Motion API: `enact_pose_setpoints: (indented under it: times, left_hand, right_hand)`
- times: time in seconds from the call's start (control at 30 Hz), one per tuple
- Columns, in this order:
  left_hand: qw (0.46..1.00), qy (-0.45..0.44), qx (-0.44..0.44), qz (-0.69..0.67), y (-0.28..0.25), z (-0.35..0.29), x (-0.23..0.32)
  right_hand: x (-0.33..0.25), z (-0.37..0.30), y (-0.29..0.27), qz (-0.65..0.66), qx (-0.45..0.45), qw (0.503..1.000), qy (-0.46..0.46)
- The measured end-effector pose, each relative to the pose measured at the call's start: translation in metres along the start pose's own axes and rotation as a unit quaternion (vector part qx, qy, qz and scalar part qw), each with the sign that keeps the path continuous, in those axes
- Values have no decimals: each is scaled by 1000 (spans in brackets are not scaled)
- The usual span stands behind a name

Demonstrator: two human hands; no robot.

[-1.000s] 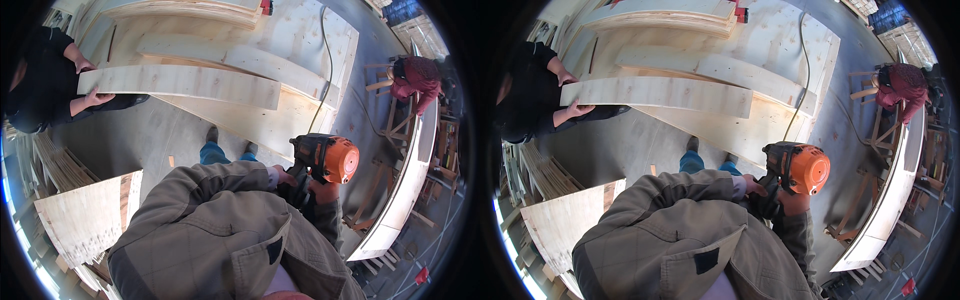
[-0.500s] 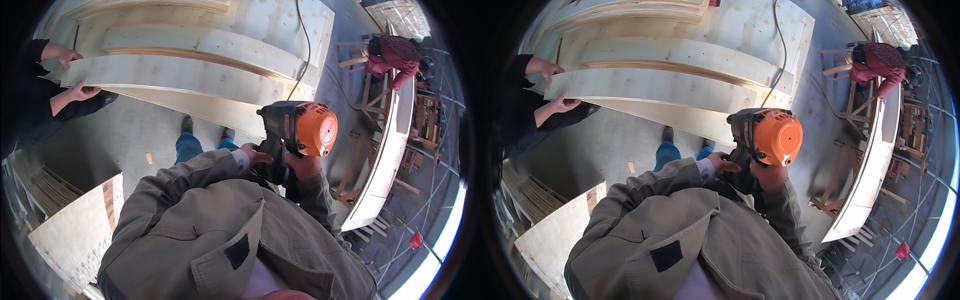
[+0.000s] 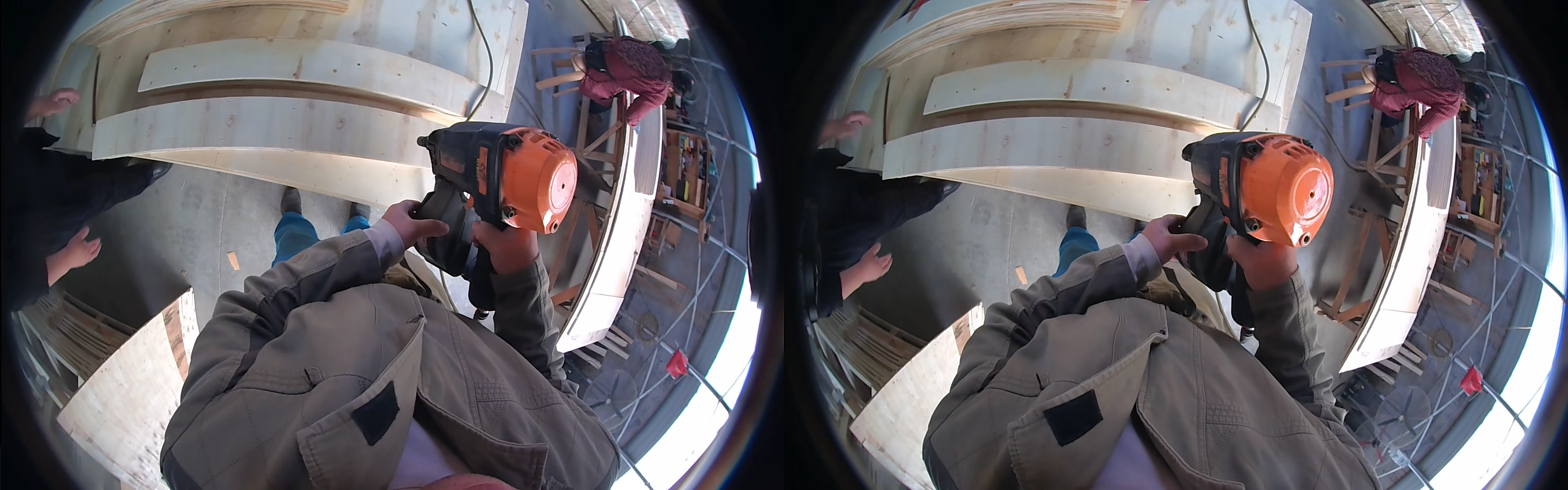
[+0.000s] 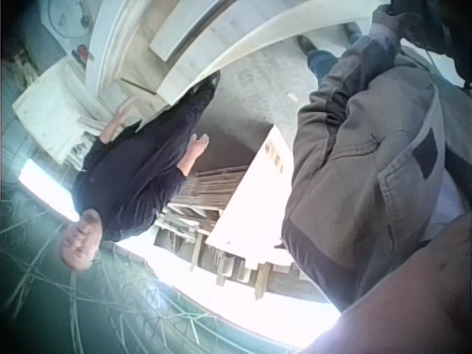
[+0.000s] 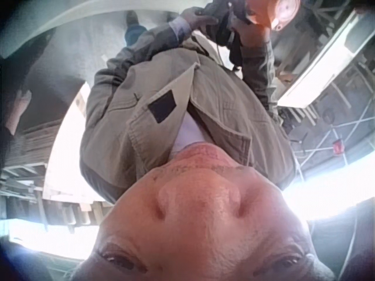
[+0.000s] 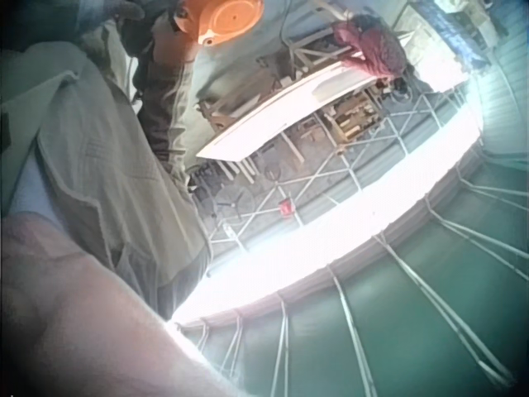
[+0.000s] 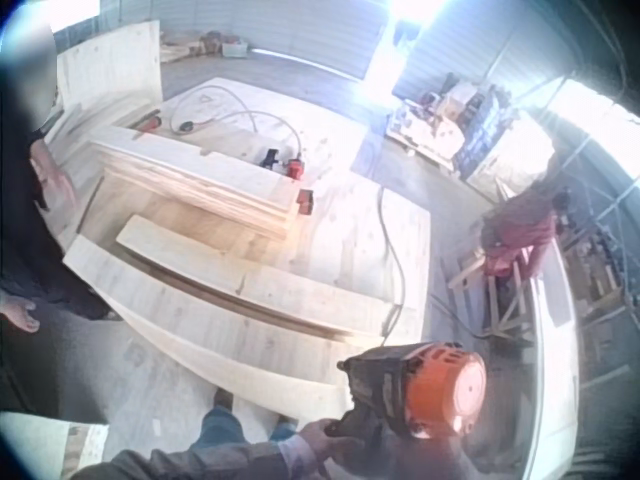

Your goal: The person uses a nail gun to fasten thin wooden planks onto a larger wooden frame on a workbench. They then pick up and move several planks and a large sheet of plywood within the workshop.

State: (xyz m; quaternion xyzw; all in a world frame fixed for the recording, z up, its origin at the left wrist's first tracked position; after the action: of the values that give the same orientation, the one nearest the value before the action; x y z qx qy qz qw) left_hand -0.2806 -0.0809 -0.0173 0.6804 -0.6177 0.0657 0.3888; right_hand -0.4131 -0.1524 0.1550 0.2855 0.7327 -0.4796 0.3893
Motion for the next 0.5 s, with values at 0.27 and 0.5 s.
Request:
enact_pose_setpoints:
  times: [0.27, 0.5]
  left_hand:
    - [995, -60, -4, -74, -20, 27, -19]
    - [996, 14, 11, -84, -34, 28, 6]
  right_hand:
    - [7, 32, 28, -27, -33, 999, -2]
    - [3, 53, 33, -45, -52, 997, -24]
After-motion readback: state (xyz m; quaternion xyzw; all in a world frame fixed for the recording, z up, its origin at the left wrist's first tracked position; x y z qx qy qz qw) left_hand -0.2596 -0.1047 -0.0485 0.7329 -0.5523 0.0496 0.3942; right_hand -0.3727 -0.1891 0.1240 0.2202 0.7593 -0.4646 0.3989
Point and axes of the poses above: each hand's wrist, its own z-axis towards the middle knuckle, its own y-axis out of the palm, x = y × z, the point moved 7 cm from there along z, towards the middle knuckle, and after that the axes turned 5 degrees about -y, right-handed, at the moved point
